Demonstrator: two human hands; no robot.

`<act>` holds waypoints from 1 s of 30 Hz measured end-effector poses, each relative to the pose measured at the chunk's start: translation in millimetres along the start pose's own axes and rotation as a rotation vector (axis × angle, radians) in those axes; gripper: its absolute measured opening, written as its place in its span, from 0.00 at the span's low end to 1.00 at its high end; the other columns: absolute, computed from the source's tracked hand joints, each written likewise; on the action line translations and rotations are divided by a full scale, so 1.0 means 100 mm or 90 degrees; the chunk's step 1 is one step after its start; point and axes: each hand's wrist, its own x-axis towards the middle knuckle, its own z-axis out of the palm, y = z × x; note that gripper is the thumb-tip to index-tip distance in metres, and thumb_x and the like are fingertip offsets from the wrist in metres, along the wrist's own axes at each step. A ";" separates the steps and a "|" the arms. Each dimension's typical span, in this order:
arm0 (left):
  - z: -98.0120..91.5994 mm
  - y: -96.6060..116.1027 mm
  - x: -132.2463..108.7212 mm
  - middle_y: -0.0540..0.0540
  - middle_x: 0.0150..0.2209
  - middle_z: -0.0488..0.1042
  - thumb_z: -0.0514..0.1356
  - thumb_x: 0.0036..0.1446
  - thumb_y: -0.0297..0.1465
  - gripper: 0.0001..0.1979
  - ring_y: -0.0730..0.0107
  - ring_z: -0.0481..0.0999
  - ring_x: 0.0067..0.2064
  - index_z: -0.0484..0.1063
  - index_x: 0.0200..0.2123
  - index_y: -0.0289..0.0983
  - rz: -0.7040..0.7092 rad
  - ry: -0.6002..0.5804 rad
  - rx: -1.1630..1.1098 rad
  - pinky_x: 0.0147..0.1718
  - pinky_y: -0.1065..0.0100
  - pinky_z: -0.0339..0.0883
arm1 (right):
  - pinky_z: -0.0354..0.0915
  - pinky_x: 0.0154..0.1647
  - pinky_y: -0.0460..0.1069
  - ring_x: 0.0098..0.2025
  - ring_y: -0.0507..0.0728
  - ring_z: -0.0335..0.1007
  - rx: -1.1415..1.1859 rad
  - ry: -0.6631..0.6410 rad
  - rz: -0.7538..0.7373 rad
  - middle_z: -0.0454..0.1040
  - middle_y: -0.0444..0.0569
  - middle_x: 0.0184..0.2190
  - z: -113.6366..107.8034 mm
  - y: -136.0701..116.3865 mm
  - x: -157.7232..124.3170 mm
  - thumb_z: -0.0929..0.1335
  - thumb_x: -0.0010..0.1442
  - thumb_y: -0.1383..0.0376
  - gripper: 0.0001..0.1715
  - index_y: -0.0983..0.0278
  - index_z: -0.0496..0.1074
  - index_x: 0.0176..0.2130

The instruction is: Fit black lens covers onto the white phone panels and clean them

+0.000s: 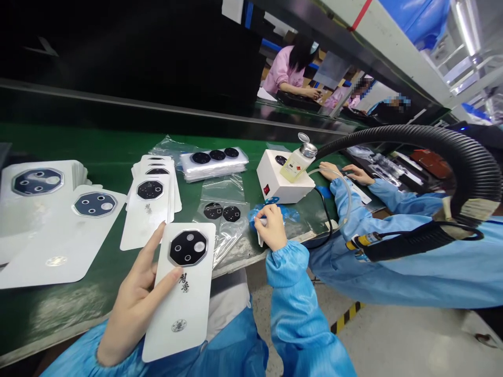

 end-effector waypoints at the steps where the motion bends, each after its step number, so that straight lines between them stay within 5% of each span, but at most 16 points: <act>1: 0.01 0.00 0.00 0.55 0.34 0.80 0.62 0.54 0.39 0.36 0.72 0.77 0.28 0.48 0.63 0.55 0.003 -0.001 -0.007 0.26 0.77 0.72 | 0.64 0.45 0.54 0.41 0.54 0.66 0.043 0.006 -0.010 0.69 0.47 0.35 -0.02 -0.04 -0.01 0.66 0.58 0.58 0.12 0.65 0.66 0.30; 6: 0.06 -0.02 -0.03 0.53 0.36 0.81 0.61 0.55 0.36 0.37 0.74 0.77 0.27 0.48 0.64 0.52 0.014 0.002 -0.028 0.25 0.78 0.73 | 0.66 0.41 0.53 0.39 0.54 0.70 0.275 -0.001 -0.045 0.72 0.48 0.35 -0.13 -0.36 -0.09 0.63 0.59 0.64 0.06 0.62 0.61 0.31; 10: 0.07 -0.03 -0.10 0.50 0.41 0.80 0.61 0.55 0.33 0.36 0.73 0.79 0.30 0.48 0.64 0.48 0.050 -0.002 -0.057 0.27 0.79 0.73 | 0.66 0.30 0.49 0.28 0.51 0.70 0.433 -0.036 -0.055 0.71 0.43 0.29 -0.18 -0.64 -0.21 0.63 0.60 0.67 0.05 0.61 0.59 0.32; 15: 0.06 0.02 -0.21 0.52 0.31 0.81 0.58 0.59 0.29 0.33 0.74 0.78 0.24 0.48 0.64 0.52 0.074 -0.053 -0.121 0.21 0.80 0.72 | 0.64 0.29 0.49 0.29 0.52 0.68 0.547 -0.010 -0.093 0.71 0.43 0.28 -0.27 -0.82 -0.32 0.66 0.57 0.71 0.05 0.62 0.65 0.33; 22: 0.07 0.06 -0.25 0.55 0.38 0.81 0.55 0.61 0.25 0.30 0.71 0.81 0.31 0.53 0.61 0.58 0.137 -0.043 -0.158 0.27 0.77 0.76 | 0.63 0.28 0.52 0.31 0.55 0.68 0.554 0.050 -0.223 0.73 0.48 0.31 -0.40 -0.98 -0.38 0.67 0.51 0.78 0.15 0.64 0.71 0.38; 30: 0.05 0.02 -0.26 0.52 0.34 0.81 0.54 0.61 0.26 0.31 0.70 0.80 0.27 0.48 0.64 0.50 0.236 -0.004 -0.003 0.22 0.77 0.74 | 0.64 0.29 0.52 0.33 0.54 0.68 0.523 0.030 -0.243 0.72 0.48 0.32 -0.42 -1.10 -0.41 0.66 0.48 0.81 0.19 0.66 0.73 0.39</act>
